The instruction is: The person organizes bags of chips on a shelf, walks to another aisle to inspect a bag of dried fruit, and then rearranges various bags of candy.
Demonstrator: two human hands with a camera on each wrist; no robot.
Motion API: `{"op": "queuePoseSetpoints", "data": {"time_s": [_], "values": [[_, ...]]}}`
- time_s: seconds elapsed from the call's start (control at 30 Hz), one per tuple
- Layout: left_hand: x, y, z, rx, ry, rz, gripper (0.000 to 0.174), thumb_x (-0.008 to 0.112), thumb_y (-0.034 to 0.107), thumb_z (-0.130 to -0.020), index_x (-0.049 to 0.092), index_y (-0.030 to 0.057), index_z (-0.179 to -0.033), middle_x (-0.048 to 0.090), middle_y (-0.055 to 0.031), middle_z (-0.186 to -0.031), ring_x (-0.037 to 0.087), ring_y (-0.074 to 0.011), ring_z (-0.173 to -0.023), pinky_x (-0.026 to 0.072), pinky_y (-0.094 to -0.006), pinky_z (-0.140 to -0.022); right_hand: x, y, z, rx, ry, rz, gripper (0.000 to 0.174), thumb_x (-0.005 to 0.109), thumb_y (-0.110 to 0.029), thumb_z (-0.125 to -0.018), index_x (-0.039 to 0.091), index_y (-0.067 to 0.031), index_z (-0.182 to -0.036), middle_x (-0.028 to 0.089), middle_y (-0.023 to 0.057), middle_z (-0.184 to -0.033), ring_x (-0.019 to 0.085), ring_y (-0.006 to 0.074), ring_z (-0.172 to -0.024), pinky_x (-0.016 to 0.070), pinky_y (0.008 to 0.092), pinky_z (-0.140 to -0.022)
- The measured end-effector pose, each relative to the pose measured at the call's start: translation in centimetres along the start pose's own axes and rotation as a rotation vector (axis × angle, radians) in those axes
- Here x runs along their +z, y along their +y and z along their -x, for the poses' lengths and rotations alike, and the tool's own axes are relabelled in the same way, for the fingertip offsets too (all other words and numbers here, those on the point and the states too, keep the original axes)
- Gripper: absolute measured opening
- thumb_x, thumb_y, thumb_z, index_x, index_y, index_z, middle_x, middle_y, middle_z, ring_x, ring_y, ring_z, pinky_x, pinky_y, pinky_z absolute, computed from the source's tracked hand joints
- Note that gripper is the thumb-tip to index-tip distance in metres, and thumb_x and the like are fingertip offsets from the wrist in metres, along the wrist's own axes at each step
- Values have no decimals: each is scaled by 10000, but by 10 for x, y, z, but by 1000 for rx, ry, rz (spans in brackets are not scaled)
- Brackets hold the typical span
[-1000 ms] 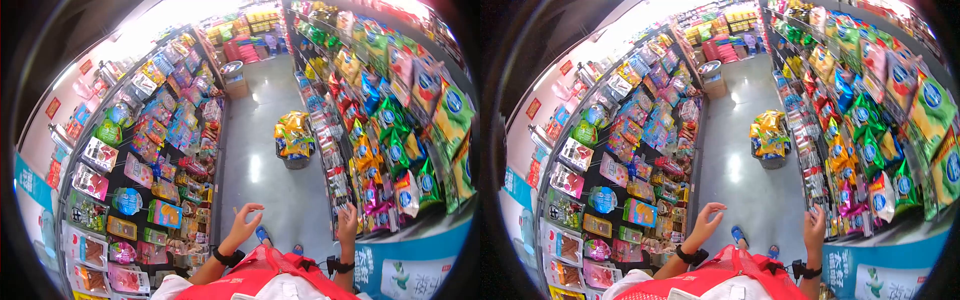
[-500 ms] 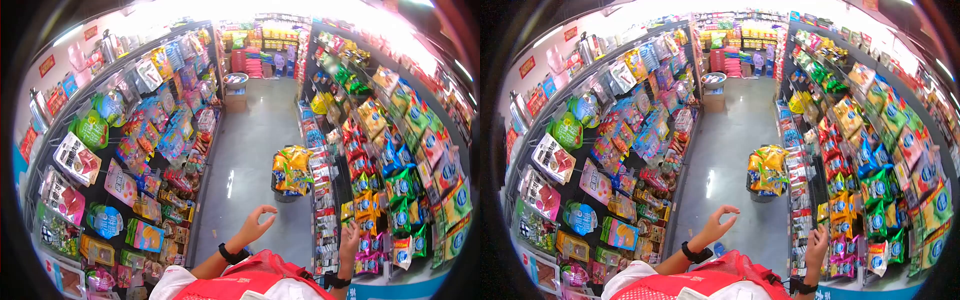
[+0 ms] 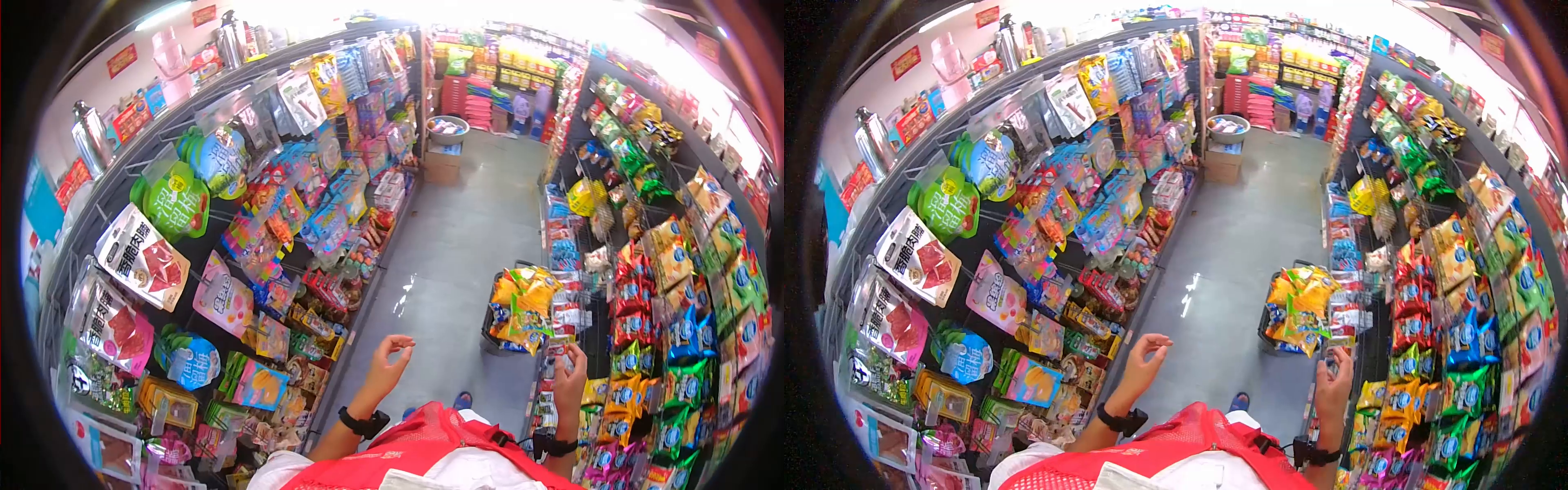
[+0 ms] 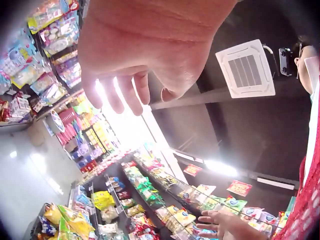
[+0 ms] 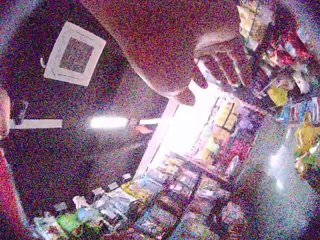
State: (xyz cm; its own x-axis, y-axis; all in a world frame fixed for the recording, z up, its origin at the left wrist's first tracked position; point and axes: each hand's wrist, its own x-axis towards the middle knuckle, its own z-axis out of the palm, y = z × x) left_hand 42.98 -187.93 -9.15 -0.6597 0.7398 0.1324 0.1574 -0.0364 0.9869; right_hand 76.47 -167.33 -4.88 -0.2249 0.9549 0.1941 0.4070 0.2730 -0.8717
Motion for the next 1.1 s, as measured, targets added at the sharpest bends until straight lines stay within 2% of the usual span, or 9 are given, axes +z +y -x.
{"op": "queuePoseSetpoints", "data": {"time_s": [0.13,0.17,0.33,0.37,0.47,0.53,0.57,0.77,1.1], "values": [[3,11,-36,7,76,-61,192,644,98,-945,631,50,-1130,709,-55,-1099,643,-160,-1094,481,-327,-959,32,26,-54,3,-41,-10,431,645,-147,-963,514,-12,-1351,537,150,-1324,551,275,-1247,534,379,-932],[3,15,-48,34,92,-64,188,642,94,-946,631,49,-1128,705,-52,-1097,643,-160,-1088,479,-324,-960,41,14,-68,6,-45,0,430,648,-154,-959,521,-3,-1341,551,162,-1312,561,284,-1239,538,379,-925],[14,44,-99,95,211,-130,177,632,74,-949,630,47,-1124,687,-41,-1097,635,-155,-1074,463,-313,-972,81,25,-152,-103,-158,-73,419,642,-141,-954,531,6,-1330,579,177,-1296,581,293,-1219,539,389,-919],[16,39,-108,62,203,-143,182,594,65,-968,609,30,-1146,671,-60,-1125,620,-145,-1064,469,-309,-976,87,27,-169,-111,-168,-79,419,643,-139,-953,532,5,-1330,578,176,-1300,581,292,-1220,538,391,-920],[34,34,-140,35,220,-206,189,641,100,-951,628,44,-1132,688,-39,-1101,628,-143,-1069,454,-304,-976,94,30,-210,-71,-216,-113,432,643,-171,-976,513,6,-1348,564,168,-1330,574,294,-1249,523,381,-947],[54,43,-165,32,196,-225,204,633,98,-953,620,36,-1147,685,-52,-1118,630,-146,-1079,461,-312,-978,94,45,-228,-28,-224,-119,441,649,-174,-971,512,4,-1352,568,169,-1326,576,292,-1246,523,383,-944],[66,49,-179,35,180,-223,207,620,86,-957,613,31,-1156,680,-62,-1127,627,-150,-1085,465,-316,-984,99,60,-236,-23,-180,-155,429,666,-148,-945,542,-6,-1330,604,154,-1255,609,277,-1177,540,371,-891],[121,88,-240,99,34,-257,223,610,65,-957,600,23,-1177,664,-73,-1156,616,-155,-1122,460,-322,-1006,104,93,-280,114,-224,-221,384,645,-127,-962,546,-8,-1313,603,157,-1244,600,261,-1172,544,369,-886],[116,57,-313,88,14,-231,250,624,71,-946,598,34,-1193,664,-63,-1156,615,-167,-1137,453,-328,-1026,144,93,-329,167,-239,-195,365,632,-110,-959,544,-3,-1297,572,154,-1266,596,265,-1174,554,374,-909]]}}
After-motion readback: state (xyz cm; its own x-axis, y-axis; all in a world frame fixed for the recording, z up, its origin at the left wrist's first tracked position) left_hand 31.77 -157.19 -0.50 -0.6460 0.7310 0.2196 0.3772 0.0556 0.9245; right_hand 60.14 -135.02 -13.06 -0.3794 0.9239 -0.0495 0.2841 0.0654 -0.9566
